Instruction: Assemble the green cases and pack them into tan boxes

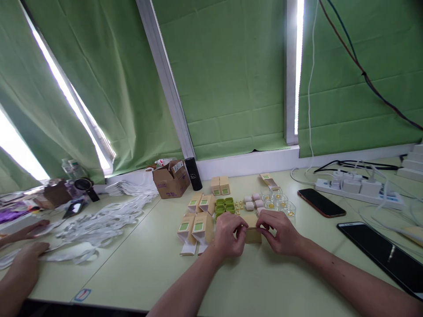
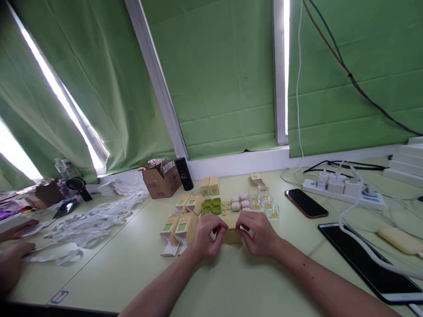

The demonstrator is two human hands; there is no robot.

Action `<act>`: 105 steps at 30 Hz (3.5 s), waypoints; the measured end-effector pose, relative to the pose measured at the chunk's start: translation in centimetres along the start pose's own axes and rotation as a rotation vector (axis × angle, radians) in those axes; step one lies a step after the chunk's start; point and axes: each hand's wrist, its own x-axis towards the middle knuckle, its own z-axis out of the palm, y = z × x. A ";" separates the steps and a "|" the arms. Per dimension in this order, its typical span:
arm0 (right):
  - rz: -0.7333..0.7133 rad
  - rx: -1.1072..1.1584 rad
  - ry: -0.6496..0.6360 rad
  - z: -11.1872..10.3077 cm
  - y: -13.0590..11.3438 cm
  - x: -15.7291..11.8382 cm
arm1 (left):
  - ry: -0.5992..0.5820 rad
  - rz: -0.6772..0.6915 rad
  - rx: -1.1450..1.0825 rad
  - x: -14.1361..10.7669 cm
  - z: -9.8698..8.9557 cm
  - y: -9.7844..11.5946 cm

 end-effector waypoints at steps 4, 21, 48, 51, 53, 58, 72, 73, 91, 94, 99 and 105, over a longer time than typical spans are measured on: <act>-0.029 -0.022 -0.011 0.2 0.3 -0.2 | -0.012 -0.001 -0.006 0.0 0.1 -0.1; 0.042 -0.066 -0.061 -0.8 0.8 0.0 | 0.101 -0.402 -0.027 0.2 1.2 -1.1; 0.088 -0.101 -0.146 -1.2 0.6 0.2 | 0.054 -0.603 0.010 0.9 1.2 -0.9; 0.121 -0.124 -0.115 -1.1 1.1 0.3 | 0.070 -0.594 0.027 0.8 1.3 -1.2; 0.152 -0.148 -0.088 -1.0 1.5 0.3 | 0.072 -0.585 0.039 0.8 1.4 -1.4; 0.259 -0.206 -0.044 -0.2 2.1 0.3 | 0.053 -0.553 0.037 0.6 1.6 -1.3; 0.484 -0.512 -0.242 -0.5 1.4 1.0 | 0.179 -0.637 -0.041 1.1 1.1 -1.5; 0.484 -0.519 -0.260 -0.6 1.2 1.1 | 0.186 -0.617 -0.039 1.2 1.0 -1.4; 0.461 -0.608 -0.502 -0.5 -1.0 1.3 | -0.503 -0.336 0.306 3.9 -0.5 4.0; 0.473 -0.603 -0.502 -0.5 -1.1 1.4 | -0.586 -0.315 0.361 4.8 -0.9 3.9; 0.481 -0.584 -0.508 -0.6 -1.3 1.6 | -0.620 -0.307 0.410 8.7 -2.1 2.7; 0.482 -0.589 -0.529 -0.6 -1.1 1.6 | -0.519 -0.344 0.579 15.1 -2.4 -1.9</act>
